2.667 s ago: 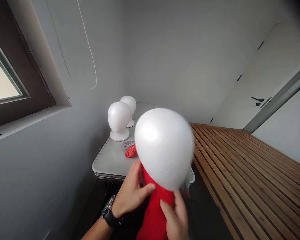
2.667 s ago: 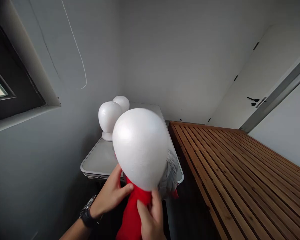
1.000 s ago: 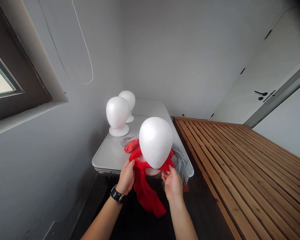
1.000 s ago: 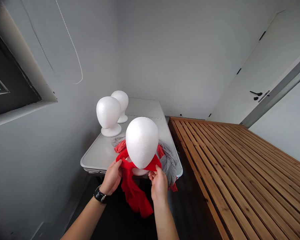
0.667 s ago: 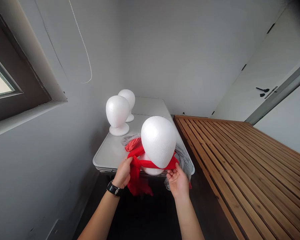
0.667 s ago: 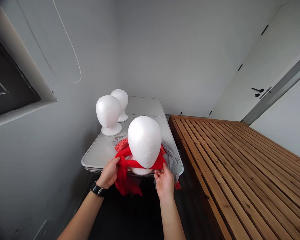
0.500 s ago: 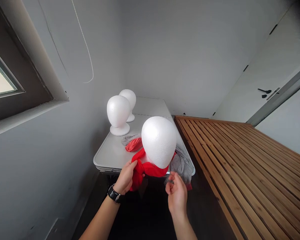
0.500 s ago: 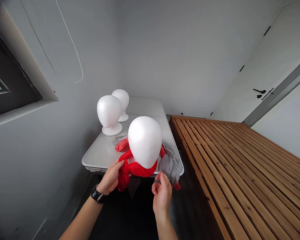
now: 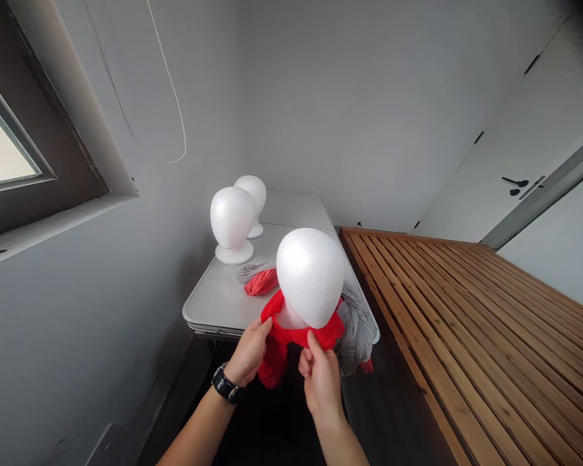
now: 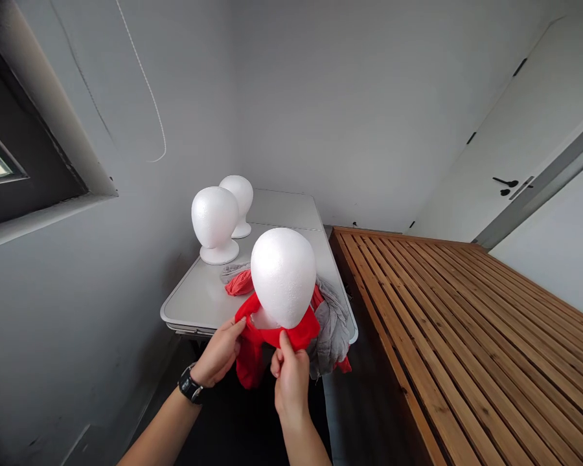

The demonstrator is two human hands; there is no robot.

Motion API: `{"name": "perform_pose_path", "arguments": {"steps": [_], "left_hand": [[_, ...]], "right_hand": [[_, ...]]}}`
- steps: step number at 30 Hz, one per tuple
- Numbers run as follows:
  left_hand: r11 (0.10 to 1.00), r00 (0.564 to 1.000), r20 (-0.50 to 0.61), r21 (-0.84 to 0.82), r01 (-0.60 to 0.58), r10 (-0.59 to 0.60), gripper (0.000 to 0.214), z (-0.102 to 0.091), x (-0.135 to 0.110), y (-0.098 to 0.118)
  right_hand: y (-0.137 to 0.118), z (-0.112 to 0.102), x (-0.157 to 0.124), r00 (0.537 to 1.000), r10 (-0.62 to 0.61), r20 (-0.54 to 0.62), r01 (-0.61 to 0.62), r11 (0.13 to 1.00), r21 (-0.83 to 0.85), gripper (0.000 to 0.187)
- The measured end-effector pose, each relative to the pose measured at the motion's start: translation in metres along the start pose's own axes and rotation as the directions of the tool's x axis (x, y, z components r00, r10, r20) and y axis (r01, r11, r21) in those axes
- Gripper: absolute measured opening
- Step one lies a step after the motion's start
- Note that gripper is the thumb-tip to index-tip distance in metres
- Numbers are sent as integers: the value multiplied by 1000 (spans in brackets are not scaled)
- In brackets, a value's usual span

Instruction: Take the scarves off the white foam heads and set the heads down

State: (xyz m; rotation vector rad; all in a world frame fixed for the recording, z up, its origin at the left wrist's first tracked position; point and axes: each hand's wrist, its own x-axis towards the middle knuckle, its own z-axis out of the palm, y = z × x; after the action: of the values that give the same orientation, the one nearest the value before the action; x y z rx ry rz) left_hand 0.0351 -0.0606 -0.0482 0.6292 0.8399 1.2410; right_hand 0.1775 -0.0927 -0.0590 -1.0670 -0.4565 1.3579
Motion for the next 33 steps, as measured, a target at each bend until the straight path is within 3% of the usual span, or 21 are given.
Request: {"name": "perform_pose_path", "arguments": {"steps": [3, 6, 12, 19, 26, 29, 33], "left_hand": [[994, 988, -139, -84, -77, 65, 34, -10, 6, 14], [995, 973, -222, -62, -74, 59, 26, -24, 13, 34], [999, 971, -237, 50, 5, 7, 18, -54, 35, 60], [999, 976, -216, -15, -37, 33, 13, -56, 62, 63], [993, 944, -326, -83, -80, 48, 11, -46, 70, 66], [989, 940, -338, -116, -96, 52, 14, -49, 70, 74], [991, 926, -374, -93, -97, 55, 9, -57, 70, 82]], "right_hand": [[-15, -26, 3, 997, -42, -72, 49, 994, 96, 66], [-34, -60, 14, 978, -122, -172, 137, 987, 80, 61], [-67, -112, 53, 940, -132, -314, 161, 985, 68, 39], [-89, -116, 86, 970, -30, -239, 63, 989, 133, 29], [-103, -108, 104, 989, 28, -148, -3, 987, 162, 20], [-106, -114, 116, 977, 114, -179, -100, 991, 87, 11], [-111, -121, 123, 960, 260, -109, -269, 959, -84, 24]]}}
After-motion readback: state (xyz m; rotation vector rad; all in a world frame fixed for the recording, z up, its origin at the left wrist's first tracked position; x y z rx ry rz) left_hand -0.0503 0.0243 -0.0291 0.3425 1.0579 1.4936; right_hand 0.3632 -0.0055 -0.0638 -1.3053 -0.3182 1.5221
